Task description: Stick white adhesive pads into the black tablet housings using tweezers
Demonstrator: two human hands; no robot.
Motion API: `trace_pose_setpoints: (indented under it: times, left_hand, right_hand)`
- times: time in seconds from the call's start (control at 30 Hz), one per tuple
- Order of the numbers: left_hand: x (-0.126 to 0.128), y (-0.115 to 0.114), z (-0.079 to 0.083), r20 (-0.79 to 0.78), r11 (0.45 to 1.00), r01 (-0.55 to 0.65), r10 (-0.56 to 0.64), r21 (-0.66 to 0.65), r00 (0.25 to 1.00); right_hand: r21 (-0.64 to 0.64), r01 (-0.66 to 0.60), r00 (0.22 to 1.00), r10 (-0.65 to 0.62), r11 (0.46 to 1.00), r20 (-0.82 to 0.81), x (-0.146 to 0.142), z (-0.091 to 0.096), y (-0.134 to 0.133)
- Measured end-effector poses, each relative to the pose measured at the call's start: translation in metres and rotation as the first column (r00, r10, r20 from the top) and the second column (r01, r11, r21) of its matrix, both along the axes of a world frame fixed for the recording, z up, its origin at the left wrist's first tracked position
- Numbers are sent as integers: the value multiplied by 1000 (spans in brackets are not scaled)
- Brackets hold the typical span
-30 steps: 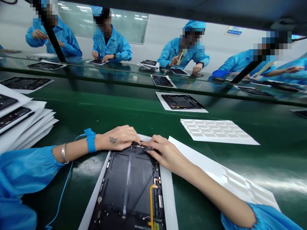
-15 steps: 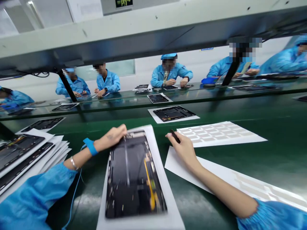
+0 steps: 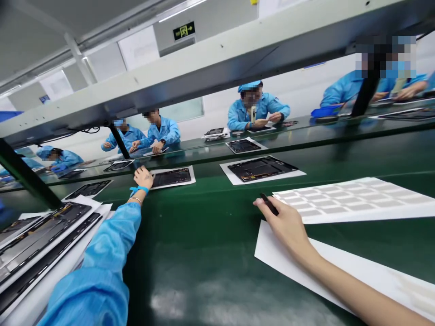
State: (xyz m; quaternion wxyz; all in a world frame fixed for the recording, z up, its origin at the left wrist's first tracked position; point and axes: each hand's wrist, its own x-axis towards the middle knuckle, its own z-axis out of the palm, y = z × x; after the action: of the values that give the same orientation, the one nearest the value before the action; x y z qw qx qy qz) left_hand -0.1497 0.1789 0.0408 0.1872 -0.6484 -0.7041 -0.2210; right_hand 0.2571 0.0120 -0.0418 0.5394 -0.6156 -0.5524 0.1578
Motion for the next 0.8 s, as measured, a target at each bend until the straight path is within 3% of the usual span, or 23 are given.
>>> trace_pose_setpoints:
  times: [0.1,0.17,0.23,0.33,0.43,0.57,0.8]
  left_hand:
    - [40,9,-3,-183,961,274,-278,-50,943]
    - [87,19,-11,-289,851,497,-525,-169,800]
    - [142,29,-21,-348,700,650,-713,-298,609]
    - [216,42,-35,-394,549,732,-826,-403,403]
    - [257,56,-44,-426,496,737,-851,-460,307]
    - [264,78,-46,-438,464,713,-866,-525,241]
    - [233,99,-31,-423,444,688,-880,-573,215]
  right_hand:
    - [-8,-7,1000,7,1000,16,-1,1,-1]
    - [-15,-19,1000,19,1000,22,-4,4,-3]
    - [0,-31,999,31,1000,31,-6,7,-5]
    - [38,-44,998,42,998,52,-8,9,-8]
    - [39,-59,997,57,997,43,-8,9,-8]
    - [8,-92,996,91,996,22,-8,9,-9]
    - [-3,-101,995,101,995,19,-10,10,-8]
